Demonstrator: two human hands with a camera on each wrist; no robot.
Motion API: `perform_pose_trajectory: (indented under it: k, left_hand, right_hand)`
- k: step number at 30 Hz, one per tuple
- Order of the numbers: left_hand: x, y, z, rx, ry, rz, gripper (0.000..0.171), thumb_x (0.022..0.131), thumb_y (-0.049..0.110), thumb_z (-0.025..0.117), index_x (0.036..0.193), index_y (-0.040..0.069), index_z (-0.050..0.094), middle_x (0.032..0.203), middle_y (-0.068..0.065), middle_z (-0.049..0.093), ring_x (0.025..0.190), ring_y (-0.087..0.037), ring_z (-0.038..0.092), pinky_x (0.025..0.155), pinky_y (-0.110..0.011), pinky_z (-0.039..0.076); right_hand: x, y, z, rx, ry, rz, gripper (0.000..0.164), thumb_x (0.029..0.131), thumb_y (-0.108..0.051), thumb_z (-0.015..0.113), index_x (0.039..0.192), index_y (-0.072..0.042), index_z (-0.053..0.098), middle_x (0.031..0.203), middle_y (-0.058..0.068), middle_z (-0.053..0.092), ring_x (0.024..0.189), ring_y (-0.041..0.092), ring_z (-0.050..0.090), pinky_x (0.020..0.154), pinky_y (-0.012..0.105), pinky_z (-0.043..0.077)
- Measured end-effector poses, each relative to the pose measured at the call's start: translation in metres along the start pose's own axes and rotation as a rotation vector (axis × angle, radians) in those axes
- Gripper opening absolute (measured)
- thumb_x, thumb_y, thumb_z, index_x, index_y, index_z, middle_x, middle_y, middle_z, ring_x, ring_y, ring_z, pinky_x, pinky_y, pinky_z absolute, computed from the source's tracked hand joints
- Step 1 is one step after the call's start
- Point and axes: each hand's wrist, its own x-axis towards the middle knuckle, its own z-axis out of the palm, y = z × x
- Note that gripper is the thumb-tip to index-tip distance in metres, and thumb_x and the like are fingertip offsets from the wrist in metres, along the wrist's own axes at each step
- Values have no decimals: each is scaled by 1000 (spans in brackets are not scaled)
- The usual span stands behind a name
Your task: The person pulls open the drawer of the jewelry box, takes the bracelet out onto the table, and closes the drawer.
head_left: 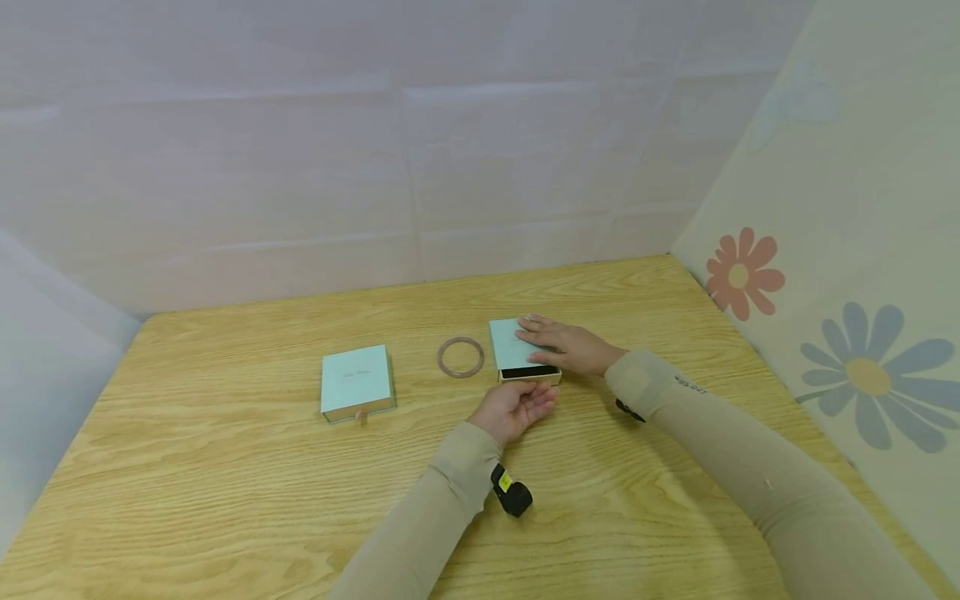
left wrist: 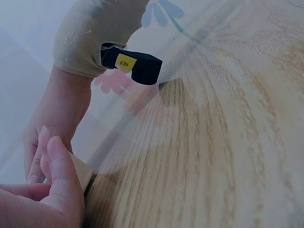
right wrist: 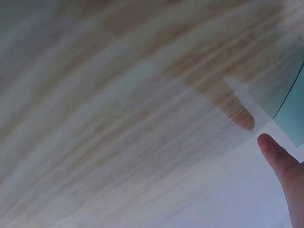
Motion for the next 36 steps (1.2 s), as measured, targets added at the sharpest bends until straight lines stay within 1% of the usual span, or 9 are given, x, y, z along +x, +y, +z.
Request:
perform_pose_trajectory:
  k: [3, 8, 12, 15, 19, 21, 25, 30, 36]
  left_hand:
    - [0, 0, 0, 5, 5, 1, 24, 103, -1, 39, 121, -12, 51, 84, -11, 59, 77, -17, 63, 83, -26, 55]
    - [0, 1, 2, 9, 11, -2, 28, 103, -1, 39, 126, -13, 49, 86, -11, 59, 79, -17, 62, 94, -31, 50]
    - [1, 1, 2, 9, 13, -3, 29, 104, 0, 38, 129, -13, 47, 87, -11, 58, 80, -17, 62, 98, -33, 48]
    - [2, 0, 3, 2, 13, -2, 29, 104, 0, 38, 128, -14, 47, 88, -11, 58, 80, -18, 62, 95, -31, 50]
    - [4, 1, 2, -3, 10, -2, 27, 104, 0, 38, 126, -13, 48, 88, -11, 58, 79, -16, 62, 87, -28, 53]
    - [5, 1, 2, -3, 9, -2, 27, 104, 0, 38, 124, -13, 49, 87, -11, 59, 77, -16, 62, 86, -28, 54]
    - [7, 2, 1, -9, 8, -3, 23, 104, -1, 38, 118, -12, 52, 87, -12, 59, 76, -16, 62, 84, -28, 55]
    - [7, 3, 2, -14, 4, -2, 19, 104, 0, 37, 108, -7, 55, 87, -12, 59, 75, -15, 62, 71, -23, 56]
    - [7, 4, 2, -12, -3, -3, 19, 104, 0, 36, 104, -5, 55, 87, -11, 58, 74, -15, 61, 65, -21, 56]
  right_hand:
    - [0, 0, 0, -8, -5, 10, 56, 100, -33, 54, 147, -6, 41, 155, 12, 28, 145, 32, 17, 115, 52, 18]
    - [0, 1, 0, -16, -6, 18, 55, 101, -32, 54, 147, -6, 41, 156, 11, 27, 145, 31, 17, 116, 52, 18]
    - [0, 1, 0, -10, -5, 16, 54, 101, -30, 55, 147, -6, 41, 156, 11, 27, 145, 32, 16, 116, 52, 18]
    - [-1, 1, -1, -11, -5, 13, 54, 101, -30, 54, 147, -6, 41, 156, 12, 27, 145, 32, 16, 116, 53, 18]
    - [-1, 1, -1, -10, -7, 15, 54, 101, -30, 54, 147, -6, 40, 156, 12, 27, 145, 32, 16, 116, 53, 18]
    - [0, 1, 0, -9, -7, 16, 54, 101, -31, 53, 147, -6, 40, 156, 12, 27, 145, 32, 16, 116, 53, 18]
    - [-1, 2, 0, -10, -2, 10, 54, 101, -31, 53, 147, -6, 40, 155, 12, 27, 145, 32, 17, 115, 53, 18]
    - [-1, 2, 1, -6, 5, 2, 54, 101, -31, 54, 147, -6, 41, 155, 13, 28, 145, 33, 17, 115, 54, 19]
    - [1, 3, 1, 0, 0, 8, 53, 101, -28, 55, 147, -7, 41, 156, 11, 28, 146, 31, 16, 116, 52, 19]
